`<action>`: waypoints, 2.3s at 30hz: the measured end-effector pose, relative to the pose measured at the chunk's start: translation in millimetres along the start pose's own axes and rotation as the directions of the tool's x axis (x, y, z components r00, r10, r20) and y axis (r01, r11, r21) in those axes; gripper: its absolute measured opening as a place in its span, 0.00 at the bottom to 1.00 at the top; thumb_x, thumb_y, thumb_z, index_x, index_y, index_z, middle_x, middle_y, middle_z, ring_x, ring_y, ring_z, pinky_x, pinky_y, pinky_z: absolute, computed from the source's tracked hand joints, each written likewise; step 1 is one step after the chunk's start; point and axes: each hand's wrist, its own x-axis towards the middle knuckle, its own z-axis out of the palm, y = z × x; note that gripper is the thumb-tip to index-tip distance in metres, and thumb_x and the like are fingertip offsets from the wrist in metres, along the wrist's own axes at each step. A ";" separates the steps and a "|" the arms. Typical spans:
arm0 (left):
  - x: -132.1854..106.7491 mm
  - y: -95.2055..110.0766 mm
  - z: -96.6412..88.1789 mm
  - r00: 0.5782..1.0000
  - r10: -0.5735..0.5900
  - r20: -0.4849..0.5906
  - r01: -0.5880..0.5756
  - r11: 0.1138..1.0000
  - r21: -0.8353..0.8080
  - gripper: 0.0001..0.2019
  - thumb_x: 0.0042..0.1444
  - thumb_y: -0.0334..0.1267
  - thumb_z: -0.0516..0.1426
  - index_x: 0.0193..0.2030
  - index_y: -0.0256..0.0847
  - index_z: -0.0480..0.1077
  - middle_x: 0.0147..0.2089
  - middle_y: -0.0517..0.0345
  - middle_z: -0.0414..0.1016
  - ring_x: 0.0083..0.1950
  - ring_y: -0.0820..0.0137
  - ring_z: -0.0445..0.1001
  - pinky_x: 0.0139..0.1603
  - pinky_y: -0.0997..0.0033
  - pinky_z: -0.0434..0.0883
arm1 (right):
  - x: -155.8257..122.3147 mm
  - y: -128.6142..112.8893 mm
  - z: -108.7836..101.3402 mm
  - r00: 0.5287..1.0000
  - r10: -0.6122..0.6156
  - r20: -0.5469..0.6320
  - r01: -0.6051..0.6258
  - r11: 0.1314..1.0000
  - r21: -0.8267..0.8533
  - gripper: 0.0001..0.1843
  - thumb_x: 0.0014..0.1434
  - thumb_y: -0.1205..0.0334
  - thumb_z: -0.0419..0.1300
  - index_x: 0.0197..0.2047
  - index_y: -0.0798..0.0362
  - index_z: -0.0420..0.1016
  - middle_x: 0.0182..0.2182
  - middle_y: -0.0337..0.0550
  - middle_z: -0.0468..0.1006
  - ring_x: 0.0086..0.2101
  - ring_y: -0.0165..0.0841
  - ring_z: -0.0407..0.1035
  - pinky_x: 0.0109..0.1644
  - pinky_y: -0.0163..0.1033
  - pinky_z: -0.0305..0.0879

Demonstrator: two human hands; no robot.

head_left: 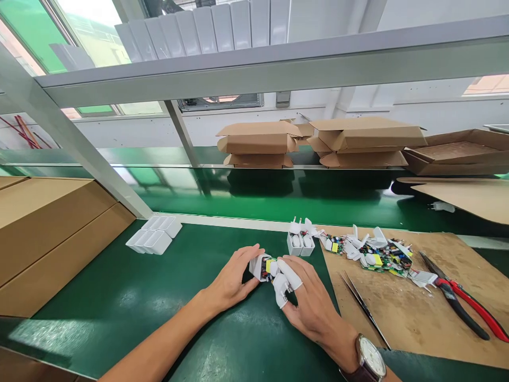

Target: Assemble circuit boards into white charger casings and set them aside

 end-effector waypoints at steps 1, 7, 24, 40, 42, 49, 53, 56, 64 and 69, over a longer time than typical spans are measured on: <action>-0.2 0.4 -0.3 1.000 -0.004 0.003 0.004 1.000 -0.001 0.35 0.63 0.32 0.60 0.74 0.48 0.50 0.66 0.43 0.70 0.68 0.56 0.69 0.67 0.47 0.70 | 0.4 -0.5 -0.4 1.000 0.001 0.005 -0.001 1.000 -0.005 0.41 0.58 0.77 0.54 0.74 0.59 0.50 0.56 0.60 0.74 0.58 0.50 0.68 0.57 0.57 0.75; 0.0 2.2 -1.8 0.999 -0.025 0.030 0.025 1.000 0.000 0.37 0.63 0.31 0.59 0.75 0.49 0.48 0.66 0.43 0.70 0.68 0.54 0.69 0.67 0.45 0.69 | 2.7 -2.4 -3.1 0.999 0.021 0.034 -0.021 1.000 -0.003 0.40 0.61 0.75 0.52 0.75 0.56 0.47 0.56 0.59 0.75 0.57 0.50 0.70 0.55 0.59 0.76; 1.7 6.2 -5.4 0.997 -0.063 0.037 0.064 0.997 -0.031 0.37 0.64 0.34 0.60 0.75 0.48 0.47 0.66 0.43 0.71 0.68 0.55 0.70 0.68 0.46 0.69 | 1.8 -0.9 -2.1 0.999 0.039 0.004 -0.039 0.999 0.013 0.42 0.63 0.76 0.54 0.76 0.53 0.45 0.58 0.58 0.74 0.60 0.50 0.69 0.56 0.59 0.75; 3.2 14.4 0.5 0.998 -0.010 0.069 0.019 0.991 -0.129 0.43 0.62 0.40 0.64 0.77 0.51 0.43 0.65 0.45 0.73 0.66 0.56 0.73 0.66 0.47 0.71 | 0.3 -2.9 1.4 0.999 0.040 0.017 -0.041 0.997 0.060 0.35 0.64 0.72 0.57 0.72 0.55 0.52 0.54 0.60 0.76 0.56 0.50 0.72 0.53 0.58 0.77; 2.8 17.3 0.8 0.991 -0.048 0.123 0.069 0.983 -0.171 0.45 0.61 0.40 0.64 0.77 0.52 0.40 0.66 0.45 0.73 0.67 0.55 0.72 0.67 0.45 0.70 | 0.7 -3.4 0.8 0.996 0.090 0.002 -0.089 0.991 0.099 0.34 0.65 0.68 0.60 0.70 0.53 0.54 0.51 0.58 0.77 0.52 0.48 0.74 0.52 0.57 0.77; 7.7 26.4 -4.4 0.967 -0.180 0.183 0.251 0.805 -0.538 0.38 0.65 0.33 0.56 0.77 0.49 0.43 0.67 0.41 0.72 0.64 0.58 0.76 0.65 0.48 0.74 | 3.5 -1.3 -0.7 0.984 0.166 0.061 -0.176 0.952 0.249 0.22 0.66 0.64 0.62 0.62 0.46 0.67 0.54 0.51 0.76 0.54 0.42 0.75 0.56 0.51 0.77; 7.6 27.0 -4.3 0.953 -0.241 0.183 0.303 0.745 -0.595 0.32 0.70 0.37 0.52 0.77 0.51 0.46 0.71 0.43 0.68 0.69 0.56 0.71 0.67 0.47 0.72 | 1.2 0.7 9.2 0.980 0.097 0.171 -0.144 0.947 0.286 0.25 0.68 0.69 0.57 0.66 0.44 0.65 0.59 0.52 0.74 0.57 0.40 0.74 0.58 0.47 0.77; 5.4 26.6 -2.0 0.959 -0.209 0.190 0.281 0.777 -0.563 0.33 0.72 0.39 0.51 0.78 0.53 0.39 0.73 0.44 0.64 0.73 0.56 0.66 0.72 0.43 0.65 | -1.2 1.5 14.0 0.977 0.085 0.195 -0.137 0.952 0.274 0.24 0.68 0.72 0.54 0.65 0.45 0.68 0.55 0.51 0.76 0.51 0.38 0.77 0.51 0.44 0.80; 1.8 26.4 1.6 0.985 -0.141 0.097 0.171 0.839 -0.517 0.53 0.59 0.49 0.66 0.79 0.53 0.32 0.77 0.40 0.54 0.76 0.49 0.59 0.74 0.39 0.60 | -2.1 1.5 8.8 0.986 0.130 0.108 -0.158 0.938 0.309 0.23 0.64 0.77 0.54 0.58 0.46 0.72 0.52 0.50 0.77 0.48 0.37 0.78 0.48 0.41 0.80; 0.7 23.9 7.2 0.985 -0.156 0.078 0.174 0.844 -0.508 0.51 0.60 0.47 0.66 0.78 0.55 0.34 0.74 0.39 0.60 0.73 0.49 0.65 0.71 0.38 0.64 | -6.9 4.0 14.3 0.975 0.105 0.198 -0.155 0.953 0.259 0.24 0.57 0.81 0.53 0.51 0.51 0.74 0.52 0.53 0.77 0.46 0.39 0.77 0.44 0.42 0.80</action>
